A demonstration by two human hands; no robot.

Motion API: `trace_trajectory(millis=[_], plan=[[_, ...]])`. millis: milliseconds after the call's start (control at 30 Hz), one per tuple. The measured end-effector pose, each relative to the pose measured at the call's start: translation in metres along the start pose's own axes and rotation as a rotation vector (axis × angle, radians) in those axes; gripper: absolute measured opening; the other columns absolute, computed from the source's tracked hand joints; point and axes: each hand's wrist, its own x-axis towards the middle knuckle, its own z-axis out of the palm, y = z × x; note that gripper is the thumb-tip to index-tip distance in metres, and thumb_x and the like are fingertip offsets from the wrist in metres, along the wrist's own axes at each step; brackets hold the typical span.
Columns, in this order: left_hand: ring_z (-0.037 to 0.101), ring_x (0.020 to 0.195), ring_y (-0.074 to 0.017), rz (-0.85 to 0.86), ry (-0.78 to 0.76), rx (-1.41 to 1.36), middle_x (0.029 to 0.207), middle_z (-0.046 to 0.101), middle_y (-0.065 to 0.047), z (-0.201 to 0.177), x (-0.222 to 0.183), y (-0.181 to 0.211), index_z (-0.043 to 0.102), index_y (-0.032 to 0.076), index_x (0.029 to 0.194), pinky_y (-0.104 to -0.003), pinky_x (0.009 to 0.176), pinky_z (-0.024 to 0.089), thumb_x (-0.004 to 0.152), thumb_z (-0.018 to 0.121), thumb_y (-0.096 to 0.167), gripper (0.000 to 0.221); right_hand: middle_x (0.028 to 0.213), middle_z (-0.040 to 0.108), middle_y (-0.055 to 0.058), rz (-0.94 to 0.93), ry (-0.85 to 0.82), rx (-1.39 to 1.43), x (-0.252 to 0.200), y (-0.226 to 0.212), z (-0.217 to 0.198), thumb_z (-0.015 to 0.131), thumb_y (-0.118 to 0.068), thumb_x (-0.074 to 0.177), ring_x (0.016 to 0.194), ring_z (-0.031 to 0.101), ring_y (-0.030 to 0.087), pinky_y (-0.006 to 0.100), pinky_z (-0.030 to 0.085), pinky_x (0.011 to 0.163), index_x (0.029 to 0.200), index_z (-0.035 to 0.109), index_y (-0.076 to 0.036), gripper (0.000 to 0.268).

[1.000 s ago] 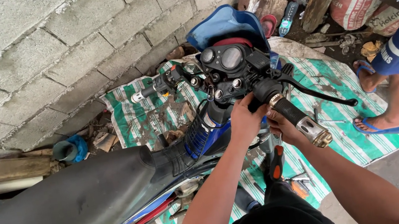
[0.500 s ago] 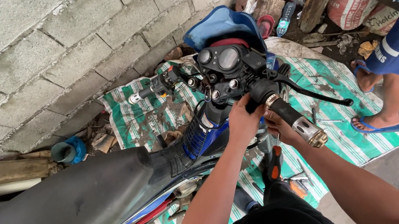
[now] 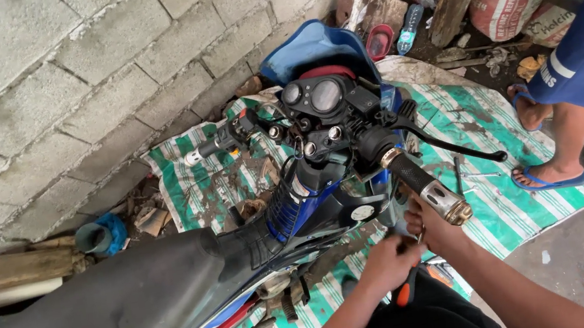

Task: The person works on the handlebar of a blue motorcycle, using a screwdriver to loosen components near the throttle grip and removing a small black housing part. They handle the part by hand, set the screwdriver on the seat, then reposition and press the grip and lever assembly back into place on the handlebar.

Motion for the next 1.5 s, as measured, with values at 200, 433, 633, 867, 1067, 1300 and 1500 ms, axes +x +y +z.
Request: trace_trajectory(millis=[200, 433, 633, 867, 1067, 1300, 1500], plan=[[0.06, 0.144, -0.0374, 0.039, -0.227, 0.234, 0.158, 0.065, -0.014, -0.007, -0.002, 0.009, 0.069, 0.009, 0.152, -0.05, 0.115, 0.048, 0.097, 0.058, 0.063, 0.078, 0.068, 0.028, 0.0, -0.031, 0.088, -0.06, -0.012, 0.002, -0.022, 0.051, -0.012, 0.115, 0.058, 0.021, 0.016, 0.035, 0.022, 0.051, 0.094, 0.058, -0.002, 0.024], [0.068, 0.096, -0.0261, 0.009, -0.065, 0.05, 0.114, 0.074, -0.008, -0.007, 0.006, 0.022, 0.072, 0.015, 0.127, -0.04, 0.082, 0.049, 0.106, 0.061, 0.044, 0.037, 0.067, 0.035, 0.006, 0.026, 0.204, -0.082, -0.031, 0.001, -0.032, 0.05, -0.014, 0.107, 0.058, 0.031, 0.02, 0.04, 0.024, 0.052, 0.107, 0.061, -0.001, 0.017], [0.065, 0.077, -0.0233, -0.013, -0.068, -0.143, 0.097, 0.068, -0.009, 0.0, 0.024, 0.016, 0.064, 0.011, 0.107, -0.041, 0.073, 0.049, 0.107, 0.065, 0.04, 0.029, 0.073, 0.042, 0.016, 0.056, 0.291, 0.006, -0.041, 0.025, -0.073, 0.042, 0.013, 0.094, 0.061, 0.037, 0.027, 0.043, 0.026, 0.056, 0.121, 0.061, 0.007, 0.034], [0.057, 0.085, -0.0227, -0.13, -0.06, -0.349, 0.097, 0.058, -0.007, 0.022, 0.029, 0.001, 0.059, 0.014, 0.093, -0.038, 0.075, 0.047, 0.103, 0.065, 0.032, 0.022, 0.083, 0.054, 0.016, 0.065, 0.379, -0.601, -0.006, -0.03, -0.133, 0.057, -0.014, 0.114, 0.067, 0.044, 0.026, 0.044, 0.036, 0.06, 0.124, 0.078, 0.005, 0.03], [0.068, 0.128, -0.0272, -0.244, 0.0, -0.524, 0.158, 0.064, -0.009, 0.036, 0.056, -0.015, 0.057, 0.008, 0.163, -0.039, 0.097, 0.057, 0.101, 0.074, 0.042, 0.072, 0.062, 0.057, 0.017, -0.247, -0.028, -0.955, 0.001, -0.105, -0.123, 0.041, 0.003, 0.104, 0.08, 0.068, 0.026, 0.044, 0.052, 0.106, 0.054, 0.047, -0.005, 0.051], [0.062, 0.087, -0.0195, -0.094, 0.143, -0.663, 0.09, 0.07, -0.003, 0.044, 0.068, -0.02, 0.078, 0.009, 0.097, -0.036, 0.084, 0.05, 0.105, 0.076, 0.035, 0.028, 0.074, 0.049, 0.009, 0.346, 0.091, -0.415, -0.056, -0.007, -0.077, 0.06, -0.006, 0.106, 0.064, 0.042, 0.021, 0.039, 0.038, 0.06, 0.103, 0.071, 0.002, 0.013], [0.077, 0.089, -0.0165, -0.113, 0.162, -0.544, 0.091, 0.085, -0.001, 0.059, 0.062, -0.012, 0.081, 0.01, 0.08, -0.035, 0.085, 0.056, 0.097, 0.082, 0.043, 0.037, 0.066, 0.061, 0.015, 0.387, -0.122, -0.173, -0.075, 0.025, -0.066, 0.079, -0.015, 0.099, 0.051, 0.054, 0.025, 0.038, 0.041, 0.05, 0.085, 0.066, 0.004, 0.027]])
